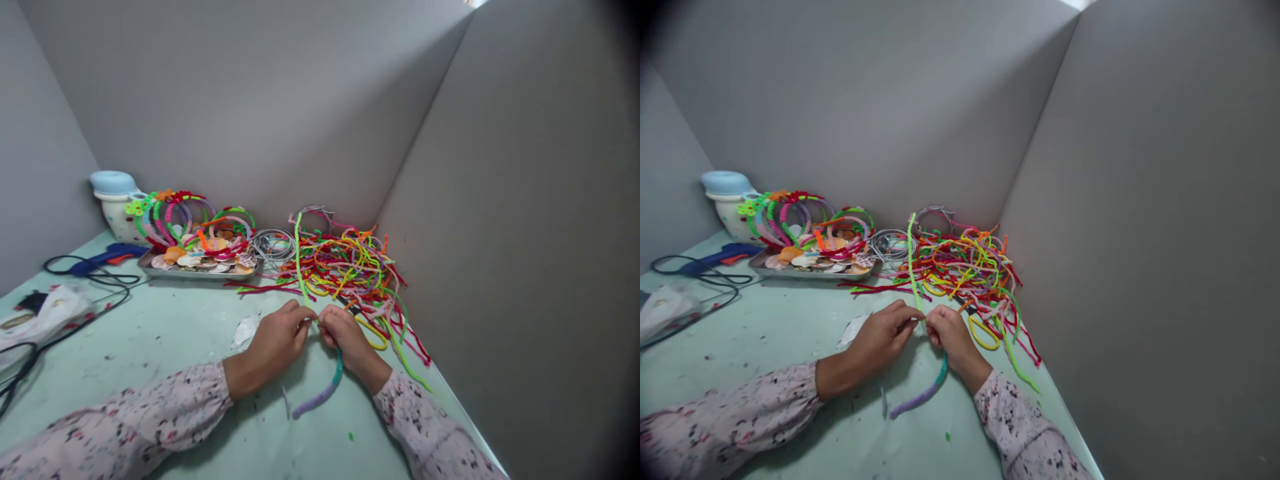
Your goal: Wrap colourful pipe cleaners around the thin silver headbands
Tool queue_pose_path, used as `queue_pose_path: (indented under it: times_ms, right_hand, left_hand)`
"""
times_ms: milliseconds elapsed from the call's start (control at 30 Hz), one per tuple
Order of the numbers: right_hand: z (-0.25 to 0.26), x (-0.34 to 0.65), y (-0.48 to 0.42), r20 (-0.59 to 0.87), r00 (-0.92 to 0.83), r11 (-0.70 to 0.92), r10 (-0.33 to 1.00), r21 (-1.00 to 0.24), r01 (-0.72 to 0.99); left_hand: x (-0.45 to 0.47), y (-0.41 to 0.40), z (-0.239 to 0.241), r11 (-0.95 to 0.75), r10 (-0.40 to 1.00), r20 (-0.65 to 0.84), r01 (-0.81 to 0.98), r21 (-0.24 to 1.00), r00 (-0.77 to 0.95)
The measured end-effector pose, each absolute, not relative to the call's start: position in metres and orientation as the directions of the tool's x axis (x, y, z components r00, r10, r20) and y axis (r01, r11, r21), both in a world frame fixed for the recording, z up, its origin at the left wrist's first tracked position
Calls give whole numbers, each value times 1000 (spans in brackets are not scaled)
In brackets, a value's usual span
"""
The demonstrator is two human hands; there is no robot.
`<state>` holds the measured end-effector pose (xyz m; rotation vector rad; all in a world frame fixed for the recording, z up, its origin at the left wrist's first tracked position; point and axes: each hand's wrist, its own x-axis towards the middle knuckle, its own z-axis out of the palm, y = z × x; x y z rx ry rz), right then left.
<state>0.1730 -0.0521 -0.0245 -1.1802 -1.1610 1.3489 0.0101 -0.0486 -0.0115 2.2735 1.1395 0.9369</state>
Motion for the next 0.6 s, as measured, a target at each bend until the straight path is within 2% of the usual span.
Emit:
queue_pose_path:
  times_ms: [200,600]
  right_hand:
    - [-29,175,-46,-92,-37,-95,995,-992,-80]
    - [-33,173,-37,-180,-46,-181,983,-983,-18]
  left_hand:
    - [13,-36,-11,-576,810,346,529,624,473]
    - [10,-25,-27,-470,856,309,376,799,415]
